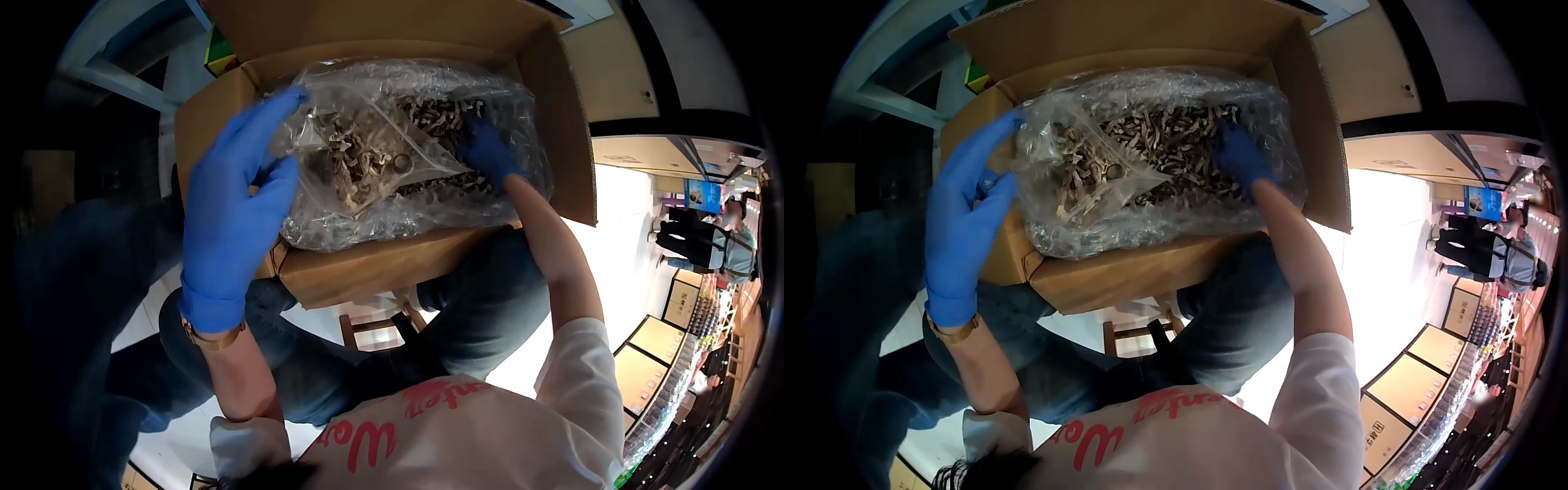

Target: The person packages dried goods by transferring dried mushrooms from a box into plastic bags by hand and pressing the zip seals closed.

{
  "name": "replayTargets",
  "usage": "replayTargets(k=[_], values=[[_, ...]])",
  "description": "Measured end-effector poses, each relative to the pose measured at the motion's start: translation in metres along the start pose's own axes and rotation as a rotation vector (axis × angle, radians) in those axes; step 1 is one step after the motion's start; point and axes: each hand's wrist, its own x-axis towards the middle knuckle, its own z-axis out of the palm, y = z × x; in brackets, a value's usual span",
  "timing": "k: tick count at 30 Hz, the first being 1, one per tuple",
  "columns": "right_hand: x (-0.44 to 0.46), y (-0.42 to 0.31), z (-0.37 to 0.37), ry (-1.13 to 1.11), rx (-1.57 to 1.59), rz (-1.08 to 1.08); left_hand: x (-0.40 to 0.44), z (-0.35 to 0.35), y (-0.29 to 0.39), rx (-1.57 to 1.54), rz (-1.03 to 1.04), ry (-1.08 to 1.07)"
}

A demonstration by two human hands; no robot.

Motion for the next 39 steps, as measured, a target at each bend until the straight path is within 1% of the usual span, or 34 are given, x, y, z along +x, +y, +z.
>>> replayTargets(k=[1,3,4,6,10,12,13,15,17,20,22,23,25,26,28,32,34,35,37,39], values=[[-0.002,0.003,0.005,-0.001,0.007,0.004,0.0,0.001,0.001,0.005,-0.001,-0.006],[0.004,-0.019,-0.003,-0.13,-0.05,-0.005,0.0,0.006,0.004,0.052,-0.001,-0.002],[0.008,-0.019,0.005,-0.133,-0.048,-0.011,0.0,0.009,0.003,0.055,-0.006,0.002],[0.013,-0.02,0.024,-0.001,-0.128,-0.081,-0.002,0.014,0.0,0.058,0.057,-0.048],[0.027,-0.025,0.041,0.01,-0.051,-0.104,0.001,0.019,-0.001,0.068,0.072,-0.062],[0.025,-0.037,0.036,0.021,-0.184,-0.034,0.003,0.017,-0.005,0.053,0.121,-0.063],[0.026,-0.04,0.034,0.02,-0.179,-0.023,0.003,0.016,-0.006,0.048,0.138,-0.068],[0.03,-0.04,0.029,0.009,-0.178,-0.01,0.003,0.013,-0.006,0.052,0.044,-0.075],[0.034,-0.033,0.03,0.01,-0.19,0.001,0.003,0.013,-0.009,0.096,0.061,-0.093],[0.043,-0.014,0.035,-0.007,-0.158,-0.039,0.002,0.014,-0.01,0.076,0.044,-0.077],[0.049,-0.001,0.043,-0.007,-0.165,-0.069,0.001,0.014,-0.012,-0.016,0.028,-0.056],[0.05,-0.007,0.038,-0.006,-0.163,-0.072,0.001,0.013,-0.012,-0.013,0.028,-0.054],[0.05,-0.019,0.028,-0.096,-0.168,0.057,0.001,0.013,-0.011,-0.011,0.047,-0.064],[0.049,-0.026,0.025,-0.094,-0.165,0.056,0.001,0.013,-0.01,-0.008,0.049,-0.064],[0.045,-0.037,0.021,-0.119,-0.227,0.143,-0.001,0.015,-0.009,0.057,0.062,-0.055],[0.047,-0.018,0.027,-0.074,-0.161,0.091,-0.001,0.015,-0.01,0.046,0.051,-0.042],[0.05,0.001,0.032,-0.038,-0.1,-0.031,-0.002,0.014,-0.009,0.016,0.036,-0.041],[0.05,-0.001,0.03,-0.039,-0.098,-0.033,-0.002,0.013,-0.009,0.017,0.034,-0.04],[0.049,-0.004,0.022,-0.097,-0.052,0.044,-0.001,0.011,-0.007,0.034,0.02,-0.072],[0.046,0.0,0.021,-0.081,-0.01,0.031,-0.001,0.012,-0.006,0.059,0.014,-0.08]])
